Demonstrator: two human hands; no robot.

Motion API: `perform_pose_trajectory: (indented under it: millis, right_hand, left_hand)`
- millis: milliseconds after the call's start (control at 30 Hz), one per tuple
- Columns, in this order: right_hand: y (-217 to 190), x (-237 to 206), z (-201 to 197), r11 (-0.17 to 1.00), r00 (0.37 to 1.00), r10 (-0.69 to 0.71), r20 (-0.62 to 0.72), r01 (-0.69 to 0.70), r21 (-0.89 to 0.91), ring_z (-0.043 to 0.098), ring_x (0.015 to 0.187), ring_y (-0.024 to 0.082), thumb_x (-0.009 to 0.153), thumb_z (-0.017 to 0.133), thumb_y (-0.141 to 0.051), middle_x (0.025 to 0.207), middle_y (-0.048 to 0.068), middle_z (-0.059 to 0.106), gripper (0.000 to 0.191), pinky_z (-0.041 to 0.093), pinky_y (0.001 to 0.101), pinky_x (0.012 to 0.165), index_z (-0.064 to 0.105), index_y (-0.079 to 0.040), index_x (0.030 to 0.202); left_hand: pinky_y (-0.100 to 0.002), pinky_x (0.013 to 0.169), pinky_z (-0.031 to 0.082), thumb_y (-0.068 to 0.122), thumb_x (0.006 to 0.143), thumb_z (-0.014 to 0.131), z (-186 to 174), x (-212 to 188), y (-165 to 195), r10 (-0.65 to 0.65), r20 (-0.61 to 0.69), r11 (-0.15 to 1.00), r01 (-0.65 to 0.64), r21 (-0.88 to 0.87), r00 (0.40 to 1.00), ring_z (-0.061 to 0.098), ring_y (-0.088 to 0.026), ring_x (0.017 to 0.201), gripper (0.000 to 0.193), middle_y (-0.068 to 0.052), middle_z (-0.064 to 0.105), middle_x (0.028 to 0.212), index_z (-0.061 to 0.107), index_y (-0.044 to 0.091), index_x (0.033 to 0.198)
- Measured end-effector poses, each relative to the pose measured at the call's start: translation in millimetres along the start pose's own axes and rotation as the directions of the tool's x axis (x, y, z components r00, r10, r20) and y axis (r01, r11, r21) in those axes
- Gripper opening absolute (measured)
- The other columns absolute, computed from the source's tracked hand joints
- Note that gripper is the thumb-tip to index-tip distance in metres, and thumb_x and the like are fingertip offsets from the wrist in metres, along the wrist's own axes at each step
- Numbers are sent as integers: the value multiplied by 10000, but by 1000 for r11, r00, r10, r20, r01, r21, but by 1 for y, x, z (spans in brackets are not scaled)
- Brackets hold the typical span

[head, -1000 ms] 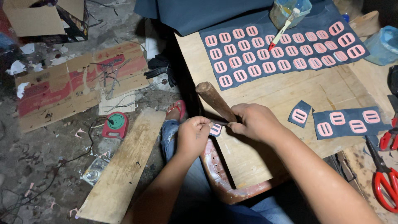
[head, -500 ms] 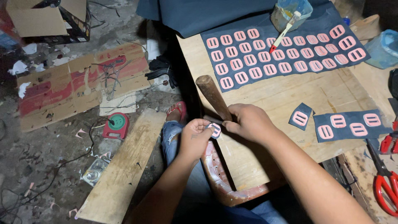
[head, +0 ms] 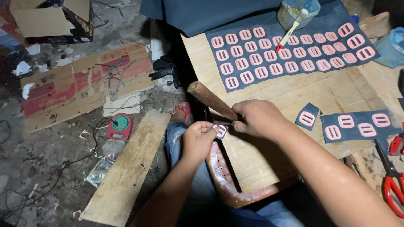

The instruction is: The person uses a curved knife to score and separate small rectangular pieces of pink material from a dark backing sheet, then uses scissors to trim the edges. The finished pieces are placed on the table.

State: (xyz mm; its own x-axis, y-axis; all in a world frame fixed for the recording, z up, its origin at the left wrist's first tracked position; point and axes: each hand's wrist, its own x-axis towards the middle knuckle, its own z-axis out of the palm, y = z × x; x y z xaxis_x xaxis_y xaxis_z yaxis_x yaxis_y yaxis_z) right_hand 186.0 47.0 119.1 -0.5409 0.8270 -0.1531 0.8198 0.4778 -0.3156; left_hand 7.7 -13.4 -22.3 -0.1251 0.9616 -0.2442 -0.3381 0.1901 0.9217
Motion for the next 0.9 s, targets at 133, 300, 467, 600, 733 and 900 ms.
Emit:
perform_pose_trajectory:
  millis: [133,300,467,600,733,900]
  right_hand:
    - [-1,5,4,999,999,43,-13,-43,22,684,879,378,752,791,-333,857,147,719,281,528,497,749,713,-113,908]
    - [0,3,10,997,996,-58,-60,61,38,672,876,388,715,797,-294,875,140,715,276,524,499,726,714,-118,911]
    - [9,-5,9,999,1000,10,6,-11,47,680,878,371,745,786,-301,878,129,721,255,528,492,737,718,-131,922]
    - [11,-2,12,996,999,37,-31,-34,83,679,861,370,735,801,-322,858,135,714,300,528,484,731,708,-117,933]
    - [10,0,16,995,999,-1,-47,5,99,678,858,371,744,803,-314,856,134,714,279,526,476,731,710,-111,911]
    - [17,-7,15,995,1000,25,-5,-25,97,678,845,366,740,801,-298,850,121,721,262,518,478,711,716,-123,915]
  left_hand:
    - [-231,679,553,36,854,751,2,1,0,100,32,989,-103,104,994,686,-106,745,133,-88,734,857,683,-30,947]
    - [-229,684,562,64,851,777,1,-1,0,122,15,975,-122,187,992,685,-100,749,161,-82,735,858,688,-39,937]
    - [-232,658,549,62,835,783,-2,-1,-1,36,-34,984,-30,177,999,688,-102,739,184,-86,741,848,666,-29,943]
    - [-232,645,536,76,870,752,-1,-1,5,69,62,985,-78,157,996,679,-99,724,145,-85,755,838,686,-34,938]
    - [-226,644,548,83,871,765,0,-6,11,144,36,929,-147,339,989,691,-91,714,128,-75,759,815,711,-25,912]
    - [-228,616,518,71,861,772,0,-8,5,67,-29,979,-60,193,997,665,-91,715,143,-79,747,839,701,-32,930]
